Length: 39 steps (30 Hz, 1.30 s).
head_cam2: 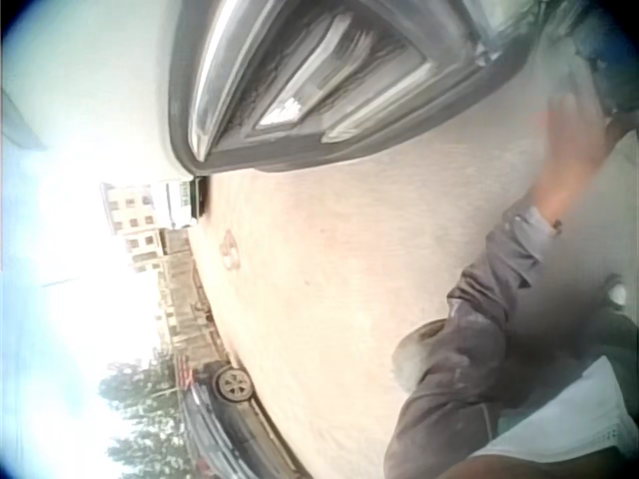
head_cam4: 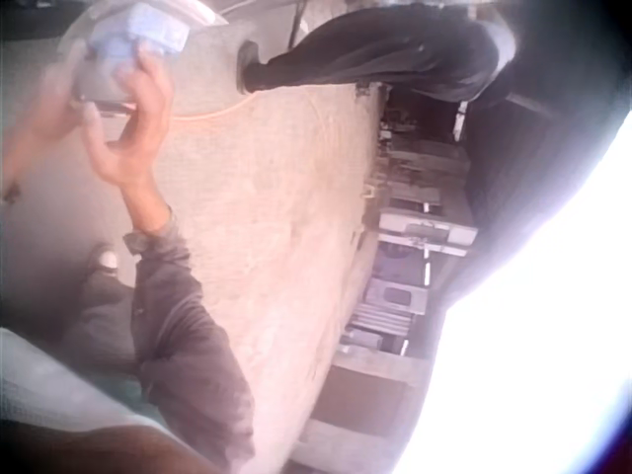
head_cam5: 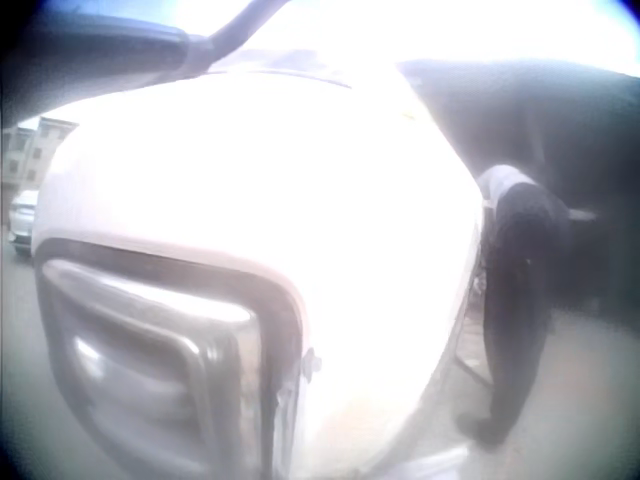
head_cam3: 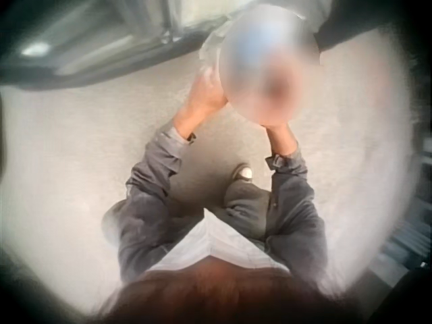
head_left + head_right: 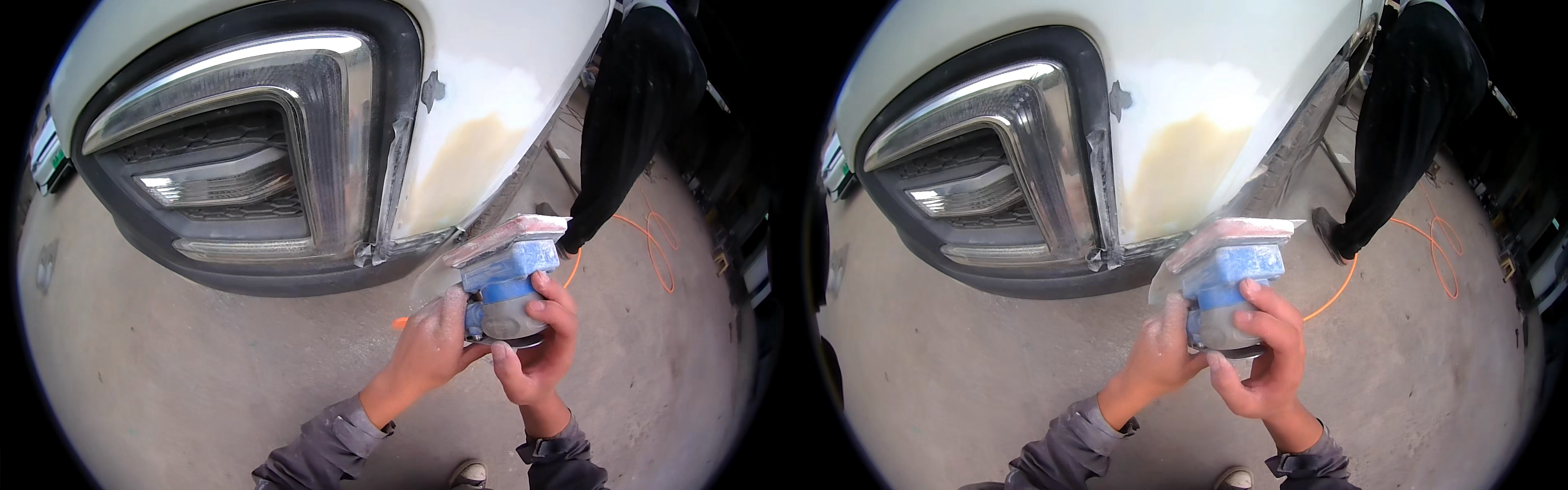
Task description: The person uses a handheld electric sander to smooth the front bumper of a white car. They work on the area near the headlight and along the lower edge of the bumper, moving the tool back and forth to sand the surface.
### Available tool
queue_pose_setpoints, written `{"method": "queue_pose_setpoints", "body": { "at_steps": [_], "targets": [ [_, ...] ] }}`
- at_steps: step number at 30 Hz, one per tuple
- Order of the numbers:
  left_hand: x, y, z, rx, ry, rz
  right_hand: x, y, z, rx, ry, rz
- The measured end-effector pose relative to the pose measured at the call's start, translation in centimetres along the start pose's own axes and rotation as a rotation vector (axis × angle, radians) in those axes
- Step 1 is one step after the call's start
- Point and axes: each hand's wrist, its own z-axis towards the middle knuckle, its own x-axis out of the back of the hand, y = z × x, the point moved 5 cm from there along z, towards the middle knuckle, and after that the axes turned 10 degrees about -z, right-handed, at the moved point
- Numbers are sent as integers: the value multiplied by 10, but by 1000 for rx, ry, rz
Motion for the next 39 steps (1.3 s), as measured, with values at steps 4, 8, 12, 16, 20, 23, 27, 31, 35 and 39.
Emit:
{"method": "queue_pose_setpoints", "body": {
  "at_steps": [4, 8, 12, 16, 20, 23, 27, 31, 35, 39],
  "targets": [
    [10, -4, 7, 12, 9, -10, -9, 1, 8, 45, -4, 1],
    [12, -19, 4, 11, 40, -5, -19, 3, 12, 84, -24, -1],
    [15, -28, 5, 39, 39, 20, -27, 8, 12, 114, -21, -12],
    [20, -37, 5, 30, 21, 19, -34, 11, 9, 155, -5, -29],
    [21, -33, 5, 11, 9, 38, -35, 13, 5, 168, 6, -3],
    [21, -35, 3, 23, 6, 33, -37, 11, 7, 174, -6, -2],
    [23, -40, 0, 44, 26, 0, -38, 8, 7, 179, -2, -11],
    [24, -45, -2, 100, -11, 1, -40, 5, 10, 184, -5, 9],
    [29, -43, 0, 92, -3, -2, -42, 2, 15, 203, -5, 24],
    [25, -42, 4, 115, -39, -15, -39, 7, 13, 187, 0, 16]
  ]
}}
